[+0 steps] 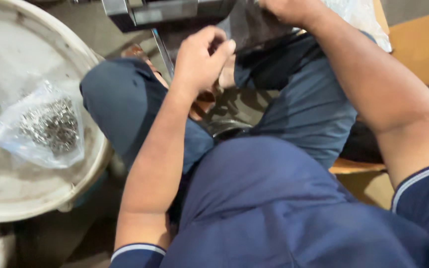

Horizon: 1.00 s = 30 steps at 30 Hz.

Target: The person sits on the floor and uses a manual screw press to assemble small metal fasteners. They pick up individual components from a plastic bag and a metal tray, place them into the press, and tighten the screw mechanism to join the parts.

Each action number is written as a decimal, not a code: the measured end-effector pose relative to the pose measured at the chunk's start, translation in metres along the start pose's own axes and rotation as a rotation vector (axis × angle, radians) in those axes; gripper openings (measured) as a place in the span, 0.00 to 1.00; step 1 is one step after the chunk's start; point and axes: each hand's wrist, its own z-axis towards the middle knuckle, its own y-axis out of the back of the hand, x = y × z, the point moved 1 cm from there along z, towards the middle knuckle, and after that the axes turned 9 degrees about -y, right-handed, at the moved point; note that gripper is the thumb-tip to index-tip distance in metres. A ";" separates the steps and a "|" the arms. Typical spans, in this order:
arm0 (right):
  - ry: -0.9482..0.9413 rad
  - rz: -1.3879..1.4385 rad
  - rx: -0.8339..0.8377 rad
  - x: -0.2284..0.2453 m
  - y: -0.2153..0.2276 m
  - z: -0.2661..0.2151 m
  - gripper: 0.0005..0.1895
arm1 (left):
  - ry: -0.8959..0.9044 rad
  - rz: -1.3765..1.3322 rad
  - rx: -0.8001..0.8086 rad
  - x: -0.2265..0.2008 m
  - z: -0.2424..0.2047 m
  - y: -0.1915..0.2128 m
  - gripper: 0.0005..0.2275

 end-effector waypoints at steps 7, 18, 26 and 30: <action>-0.359 0.679 -0.043 0.082 0.120 -0.018 0.13 | 0.183 0.050 0.148 -0.014 0.024 -0.007 0.13; -0.173 0.245 -0.222 0.113 0.154 -0.019 0.09 | 0.188 0.080 0.466 -0.022 0.073 -0.021 0.16; -0.403 0.353 -0.279 0.104 0.169 0.002 0.12 | 0.237 -0.001 0.549 -0.025 0.066 -0.016 0.16; -0.238 0.259 -0.379 0.106 0.161 0.007 0.11 | 0.196 -0.026 0.528 -0.025 0.067 -0.013 0.17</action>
